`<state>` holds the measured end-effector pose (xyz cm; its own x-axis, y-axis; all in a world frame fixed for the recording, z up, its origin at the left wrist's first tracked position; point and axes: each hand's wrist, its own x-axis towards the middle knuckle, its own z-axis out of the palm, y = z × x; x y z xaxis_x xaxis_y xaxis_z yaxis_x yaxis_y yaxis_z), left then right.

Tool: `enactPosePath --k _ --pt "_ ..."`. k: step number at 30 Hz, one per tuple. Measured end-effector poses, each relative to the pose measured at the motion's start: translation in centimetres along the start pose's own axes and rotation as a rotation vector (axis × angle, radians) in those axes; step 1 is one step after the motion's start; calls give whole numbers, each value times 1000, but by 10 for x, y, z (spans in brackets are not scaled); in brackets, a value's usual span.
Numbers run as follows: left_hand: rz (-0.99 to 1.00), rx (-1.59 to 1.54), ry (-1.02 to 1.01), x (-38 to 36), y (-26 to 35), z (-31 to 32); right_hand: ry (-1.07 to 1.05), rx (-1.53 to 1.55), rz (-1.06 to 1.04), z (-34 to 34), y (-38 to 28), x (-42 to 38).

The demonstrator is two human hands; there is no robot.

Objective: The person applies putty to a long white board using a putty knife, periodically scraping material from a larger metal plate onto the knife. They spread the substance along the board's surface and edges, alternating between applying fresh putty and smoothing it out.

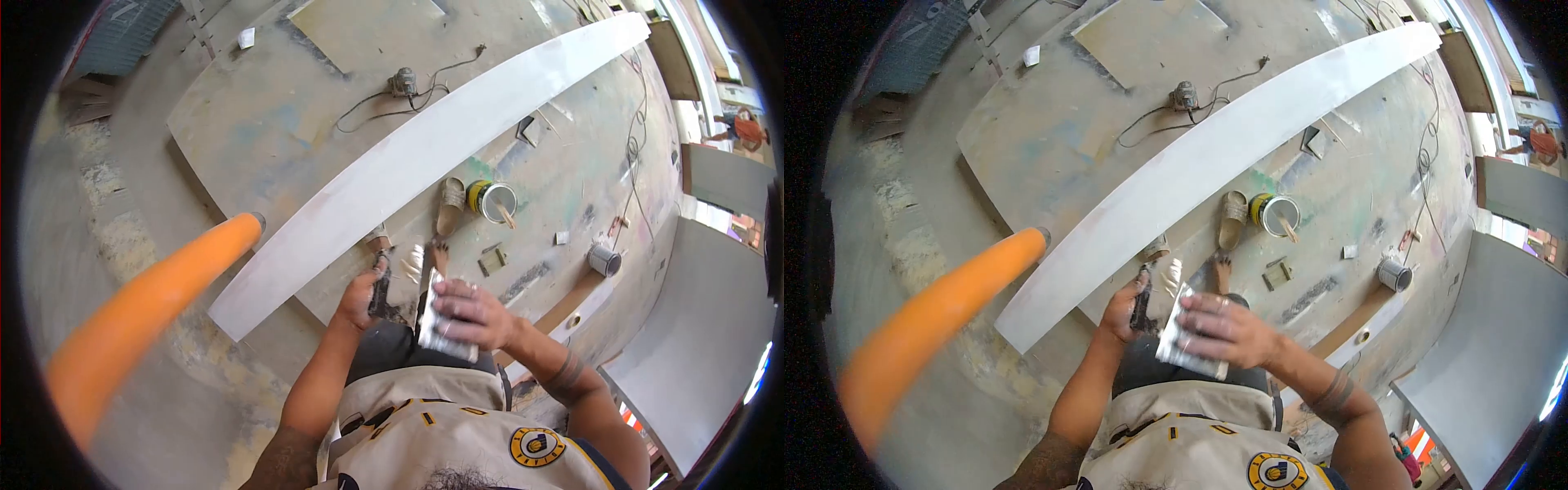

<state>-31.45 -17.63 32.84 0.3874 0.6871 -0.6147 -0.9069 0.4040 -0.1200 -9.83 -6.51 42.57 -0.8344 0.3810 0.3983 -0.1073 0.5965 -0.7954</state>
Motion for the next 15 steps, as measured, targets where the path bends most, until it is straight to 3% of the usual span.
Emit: enactPosePath --k 2,4,7,8,10,11,12,15 --pt "132 144 12 4 -13 32 -138 -166 -100 -2 1 -6" --pt "193 193 29 8 -28 36 -122 -400 26 12 12 -32" --pt "233 220 13 10 -36 28 -30 -436 302 12 31 -67" --pt "241 171 -11 9 -37 26 -26 -432 303 9 39 -77" --pt "349 254 4 -10 -41 33 -360 -525 444 6 52 -106" --pt "373 247 19 -16 -44 41 -400 -466 464 7 58 -126" --pt "405 235 38 -22 -48 49 -394 -462 455 9 65 -143" --pt "466 175 114 -29 -63 22 -171 -342 762 9 77 -163"
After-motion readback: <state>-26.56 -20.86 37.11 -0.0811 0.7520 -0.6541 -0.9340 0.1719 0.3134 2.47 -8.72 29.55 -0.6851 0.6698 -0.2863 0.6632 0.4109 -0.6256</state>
